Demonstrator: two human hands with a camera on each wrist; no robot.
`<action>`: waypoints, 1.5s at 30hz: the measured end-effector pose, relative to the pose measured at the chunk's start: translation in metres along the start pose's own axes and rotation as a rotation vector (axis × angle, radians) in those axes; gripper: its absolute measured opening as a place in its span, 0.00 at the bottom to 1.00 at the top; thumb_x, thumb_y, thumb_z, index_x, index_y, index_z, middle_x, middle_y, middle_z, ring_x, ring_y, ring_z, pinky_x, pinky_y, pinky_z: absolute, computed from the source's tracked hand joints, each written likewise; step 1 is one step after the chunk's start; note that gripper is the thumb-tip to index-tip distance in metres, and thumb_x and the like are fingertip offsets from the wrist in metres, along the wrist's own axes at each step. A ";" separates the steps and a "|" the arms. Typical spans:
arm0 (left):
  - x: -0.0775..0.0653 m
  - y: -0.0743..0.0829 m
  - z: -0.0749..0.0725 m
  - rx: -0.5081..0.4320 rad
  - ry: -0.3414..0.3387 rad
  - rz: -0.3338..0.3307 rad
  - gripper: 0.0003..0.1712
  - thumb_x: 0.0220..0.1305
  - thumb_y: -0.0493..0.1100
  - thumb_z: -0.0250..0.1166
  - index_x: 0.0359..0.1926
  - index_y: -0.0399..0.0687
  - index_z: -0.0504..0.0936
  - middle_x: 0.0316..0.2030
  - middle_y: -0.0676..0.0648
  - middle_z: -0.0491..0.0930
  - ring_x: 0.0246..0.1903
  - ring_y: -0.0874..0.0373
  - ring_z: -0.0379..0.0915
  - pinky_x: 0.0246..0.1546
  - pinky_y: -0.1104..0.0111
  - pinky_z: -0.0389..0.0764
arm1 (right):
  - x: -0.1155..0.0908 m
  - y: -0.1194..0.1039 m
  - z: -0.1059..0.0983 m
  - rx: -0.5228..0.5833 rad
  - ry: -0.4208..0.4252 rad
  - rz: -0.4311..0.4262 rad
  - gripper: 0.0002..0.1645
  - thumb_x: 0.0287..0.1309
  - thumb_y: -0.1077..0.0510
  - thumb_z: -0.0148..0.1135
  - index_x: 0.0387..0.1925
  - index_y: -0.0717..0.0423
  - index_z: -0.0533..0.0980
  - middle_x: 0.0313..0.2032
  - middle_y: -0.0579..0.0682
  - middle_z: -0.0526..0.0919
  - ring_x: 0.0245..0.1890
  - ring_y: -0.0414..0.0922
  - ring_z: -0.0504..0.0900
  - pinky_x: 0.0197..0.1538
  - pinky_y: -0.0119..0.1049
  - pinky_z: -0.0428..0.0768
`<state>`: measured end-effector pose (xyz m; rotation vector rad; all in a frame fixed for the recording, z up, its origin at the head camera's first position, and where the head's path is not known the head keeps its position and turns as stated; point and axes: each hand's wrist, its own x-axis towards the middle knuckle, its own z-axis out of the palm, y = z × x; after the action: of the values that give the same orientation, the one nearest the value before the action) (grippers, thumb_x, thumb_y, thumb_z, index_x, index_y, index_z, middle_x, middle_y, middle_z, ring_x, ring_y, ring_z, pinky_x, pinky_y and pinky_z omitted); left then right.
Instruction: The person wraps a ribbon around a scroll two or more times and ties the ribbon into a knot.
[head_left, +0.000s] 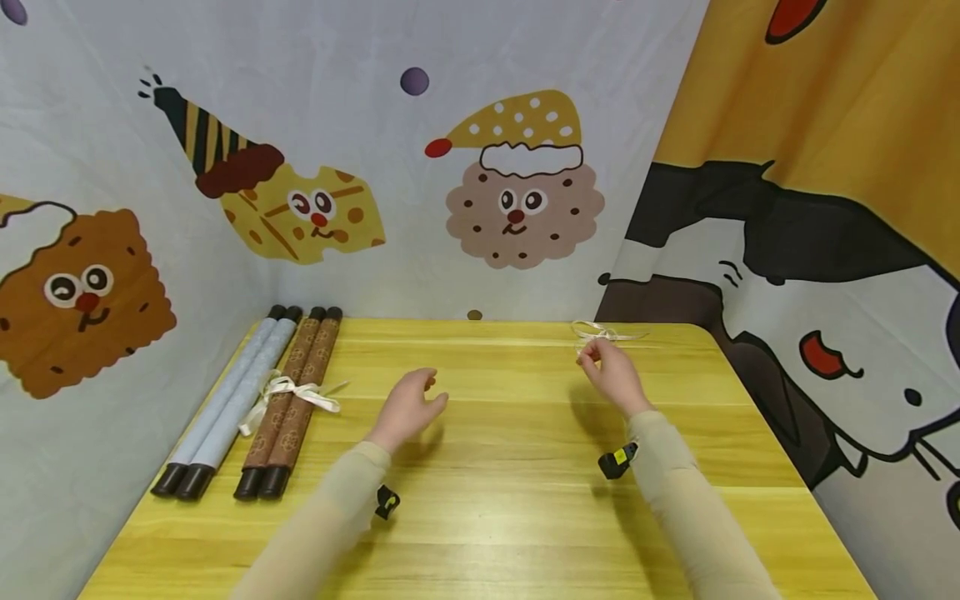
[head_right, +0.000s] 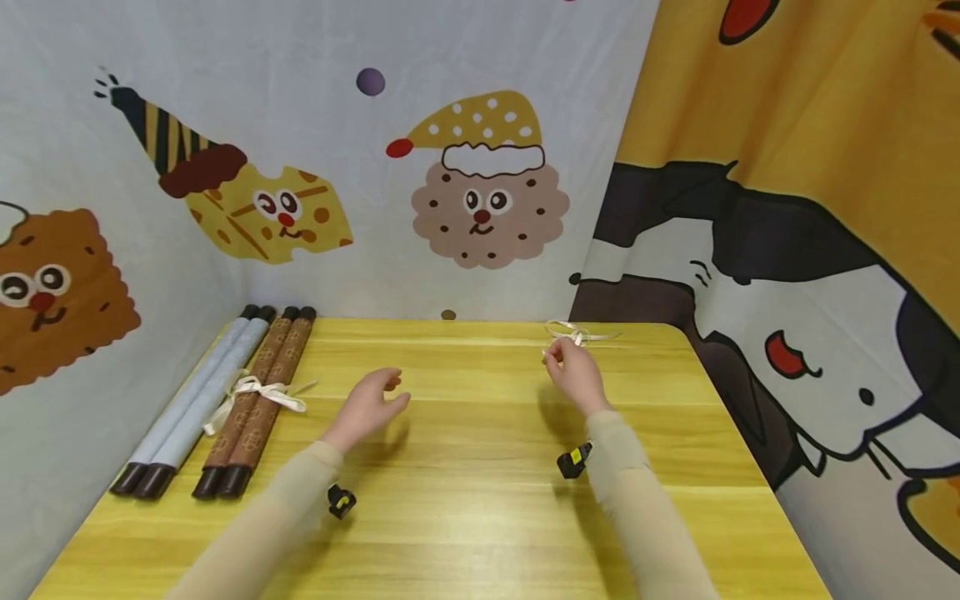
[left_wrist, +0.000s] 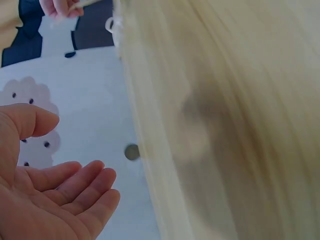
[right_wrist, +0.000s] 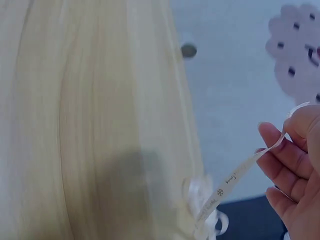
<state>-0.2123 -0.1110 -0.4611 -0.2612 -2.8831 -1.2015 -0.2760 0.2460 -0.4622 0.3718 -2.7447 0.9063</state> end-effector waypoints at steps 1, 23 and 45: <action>0.000 0.004 0.001 -0.013 -0.002 0.005 0.31 0.66 0.44 0.65 0.65 0.31 0.70 0.56 0.34 0.76 0.55 0.41 0.74 0.56 0.51 0.74 | -0.001 -0.005 0.001 0.009 -0.001 -0.007 0.03 0.68 0.63 0.58 0.38 0.60 0.74 0.35 0.55 0.82 0.38 0.55 0.81 0.40 0.50 0.77; 0.015 0.056 0.044 -0.340 -0.051 0.025 0.15 0.70 0.49 0.63 0.44 0.41 0.83 0.34 0.48 0.83 0.34 0.56 0.79 0.37 0.63 0.80 | -0.022 -0.079 0.051 -0.023 -0.052 -0.294 0.05 0.58 0.67 0.64 0.33 0.57 0.75 0.31 0.49 0.80 0.36 0.49 0.79 0.42 0.45 0.78; 0.013 0.042 0.048 -0.357 0.052 0.033 0.07 0.69 0.38 0.62 0.35 0.41 0.84 0.27 0.50 0.82 0.27 0.60 0.78 0.26 0.68 0.79 | -0.027 -0.082 0.067 0.070 -0.148 -0.307 0.07 0.68 0.60 0.61 0.33 0.54 0.82 0.33 0.44 0.83 0.36 0.44 0.78 0.42 0.43 0.76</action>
<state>-0.2157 -0.0458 -0.4645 -0.2723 -2.5938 -1.6838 -0.2341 0.1456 -0.4778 0.8781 -2.6825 0.9249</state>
